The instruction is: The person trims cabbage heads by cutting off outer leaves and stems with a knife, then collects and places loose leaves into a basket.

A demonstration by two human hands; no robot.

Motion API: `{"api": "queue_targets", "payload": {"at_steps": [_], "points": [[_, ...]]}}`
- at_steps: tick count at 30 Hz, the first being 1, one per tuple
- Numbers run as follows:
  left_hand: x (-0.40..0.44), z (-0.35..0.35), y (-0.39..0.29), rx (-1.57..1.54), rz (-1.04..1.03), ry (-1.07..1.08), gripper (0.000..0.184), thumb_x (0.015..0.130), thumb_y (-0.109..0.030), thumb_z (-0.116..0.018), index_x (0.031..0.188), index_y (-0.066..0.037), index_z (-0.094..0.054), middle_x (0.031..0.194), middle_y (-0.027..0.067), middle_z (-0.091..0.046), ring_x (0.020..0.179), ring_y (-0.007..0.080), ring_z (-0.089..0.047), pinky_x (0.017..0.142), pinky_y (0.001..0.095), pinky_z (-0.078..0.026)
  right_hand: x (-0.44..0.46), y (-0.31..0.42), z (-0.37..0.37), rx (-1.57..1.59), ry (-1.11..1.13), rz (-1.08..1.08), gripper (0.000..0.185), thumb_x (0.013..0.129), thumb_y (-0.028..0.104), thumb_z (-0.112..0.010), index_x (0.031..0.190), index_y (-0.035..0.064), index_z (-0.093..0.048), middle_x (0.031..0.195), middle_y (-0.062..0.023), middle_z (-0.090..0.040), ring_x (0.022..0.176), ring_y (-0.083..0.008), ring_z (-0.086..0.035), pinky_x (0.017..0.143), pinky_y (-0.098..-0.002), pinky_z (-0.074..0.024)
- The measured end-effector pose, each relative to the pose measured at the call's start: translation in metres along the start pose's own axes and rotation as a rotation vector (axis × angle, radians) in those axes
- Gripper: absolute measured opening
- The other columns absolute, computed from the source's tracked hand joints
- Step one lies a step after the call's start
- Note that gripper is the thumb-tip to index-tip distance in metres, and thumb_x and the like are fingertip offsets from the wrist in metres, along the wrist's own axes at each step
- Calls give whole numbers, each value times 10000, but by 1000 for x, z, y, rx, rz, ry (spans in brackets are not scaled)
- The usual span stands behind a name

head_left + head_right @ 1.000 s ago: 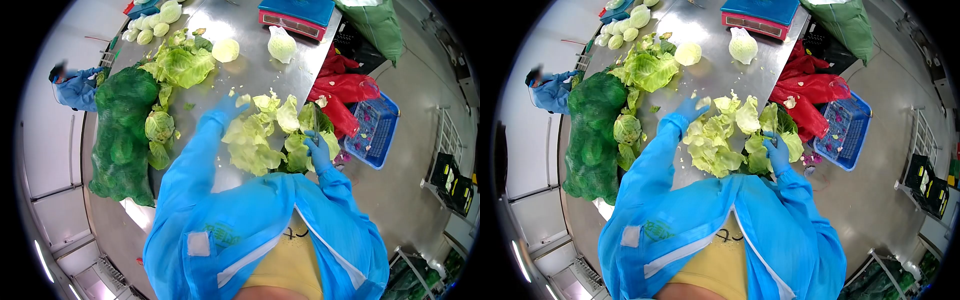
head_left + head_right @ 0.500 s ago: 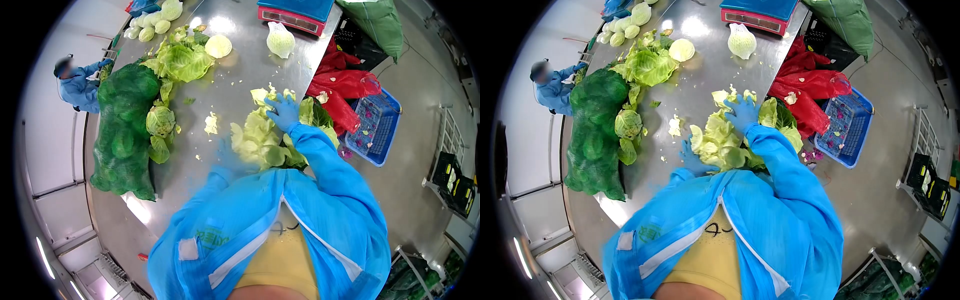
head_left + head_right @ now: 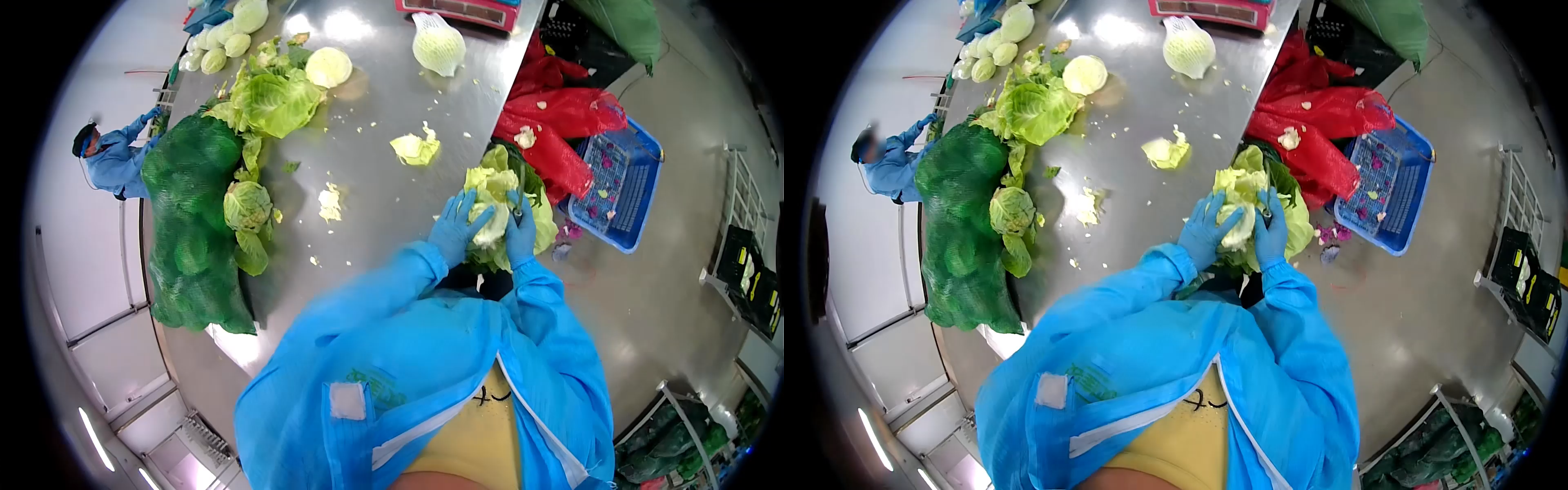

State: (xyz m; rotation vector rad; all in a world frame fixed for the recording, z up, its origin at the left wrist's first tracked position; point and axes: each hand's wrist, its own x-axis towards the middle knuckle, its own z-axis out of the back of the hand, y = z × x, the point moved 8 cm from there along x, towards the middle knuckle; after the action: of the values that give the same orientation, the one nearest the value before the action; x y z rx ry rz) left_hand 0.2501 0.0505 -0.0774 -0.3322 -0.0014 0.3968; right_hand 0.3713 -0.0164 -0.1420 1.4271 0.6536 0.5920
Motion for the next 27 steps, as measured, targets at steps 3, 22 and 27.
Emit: {"api": "queue_targets", "payload": {"at_steps": [3,22,27], "points": [[13,-37,-13,306,-100,22,725,732,-142,-612,1393,-173,-316,1430,243,-231,1316,415,-252,1096,483,-209,-2,0,8,96,-64,-182,455,875,32,-544,1315,30,-426,1263,-91,-530,1087,-139,-521,944,-256,-394],[79,-321,36,414,321,909,341,870,-210,-476,1189,-111,-542,1231,178,-511,1116,307,-515,874,435,-435,-59,-42,122,364,-265,-594,329,920,70,-500,1220,-60,-465,1168,-156,-555,1074,-222,-554,957,-333,-426],[82,-345,43,509,266,919,347,874,-220,-475,1203,-130,-542,1256,152,-503,1131,298,-510,897,430,-424,-68,-60,138,409,-367,-594,321,930,79,-479,1224,-49,-460,1168,-162,-549,1072,-224,-551,950,-349,-435]]}}
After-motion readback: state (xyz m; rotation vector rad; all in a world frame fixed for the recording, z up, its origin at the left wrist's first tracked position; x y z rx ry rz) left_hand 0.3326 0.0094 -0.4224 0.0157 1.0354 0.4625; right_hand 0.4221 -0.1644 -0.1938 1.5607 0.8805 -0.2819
